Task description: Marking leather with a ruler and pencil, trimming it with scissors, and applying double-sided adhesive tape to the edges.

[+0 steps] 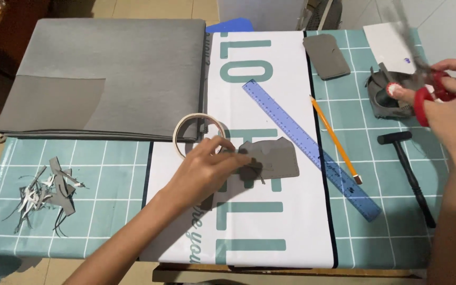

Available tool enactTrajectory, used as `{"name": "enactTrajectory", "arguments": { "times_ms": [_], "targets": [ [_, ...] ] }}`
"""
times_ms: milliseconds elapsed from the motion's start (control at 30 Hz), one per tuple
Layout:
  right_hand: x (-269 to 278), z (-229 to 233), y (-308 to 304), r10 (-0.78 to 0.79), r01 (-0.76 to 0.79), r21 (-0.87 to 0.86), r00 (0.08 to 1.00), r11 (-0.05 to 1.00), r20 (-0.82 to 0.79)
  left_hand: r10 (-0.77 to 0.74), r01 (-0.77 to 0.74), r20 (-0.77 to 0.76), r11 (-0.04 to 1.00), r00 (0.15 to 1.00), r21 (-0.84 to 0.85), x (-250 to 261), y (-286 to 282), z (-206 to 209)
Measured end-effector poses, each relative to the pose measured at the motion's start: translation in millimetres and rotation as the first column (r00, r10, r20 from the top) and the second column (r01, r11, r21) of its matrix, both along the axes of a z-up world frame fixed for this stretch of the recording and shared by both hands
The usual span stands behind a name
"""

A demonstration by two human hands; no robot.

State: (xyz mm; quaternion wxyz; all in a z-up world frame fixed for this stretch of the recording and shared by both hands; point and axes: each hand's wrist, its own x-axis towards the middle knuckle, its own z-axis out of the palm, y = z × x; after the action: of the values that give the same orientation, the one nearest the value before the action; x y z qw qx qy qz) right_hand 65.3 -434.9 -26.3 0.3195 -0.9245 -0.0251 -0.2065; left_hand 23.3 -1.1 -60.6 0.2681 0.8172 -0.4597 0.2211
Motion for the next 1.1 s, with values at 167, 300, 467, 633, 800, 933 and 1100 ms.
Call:
{"name": "enactTrajectory", "arguments": {
  "times_ms": [167,300,467,633,800,933,1100],
  "targets": [
    [-62.2,50.4,93.0,-0.045,0.107,0.251,0.969,0.962,-0.243,0.079,-0.078,-0.058,0.997,0.995,0.024,-1.6,-1.5,-1.6],
    [-97.6,26.6,135.7,0.091,0.199,0.529,0.876,0.825,-0.473,0.101,-0.108,0.073,0.989,0.992,0.102,1.5,-7.9,-16.7],
    [-114.2,5.6,202.9,0.003,0.204,0.288,0.811,0.936,-0.585,0.134,-0.135,0.024,0.988,0.991,0.068,0.3,-9.4,-18.8],
    [-111.8,-23.5,224.7,-0.036,0.095,0.125,0.913,0.988,-0.406,0.115,-0.144,-0.236,0.983,0.965,-0.110,-8.1,-4.4,5.9],
    [-105.8,-19.2,223.9,-0.081,0.207,0.224,0.879,0.952,-0.470,0.127,-0.424,-0.724,0.872,0.678,-0.244,-24.4,0.1,40.1],
    [-106.8,-17.0,203.3,-0.075,0.285,0.394,0.879,0.873,-0.470,0.109,-0.478,-0.770,0.835,0.629,-0.273,-32.4,-0.6,39.7],
    [-90.1,-21.8,161.1,-0.166,0.319,0.461,0.925,0.828,-0.341,0.093,-0.439,-0.768,0.861,0.634,-0.257,-36.7,-4.9,28.7]
  ]
}}
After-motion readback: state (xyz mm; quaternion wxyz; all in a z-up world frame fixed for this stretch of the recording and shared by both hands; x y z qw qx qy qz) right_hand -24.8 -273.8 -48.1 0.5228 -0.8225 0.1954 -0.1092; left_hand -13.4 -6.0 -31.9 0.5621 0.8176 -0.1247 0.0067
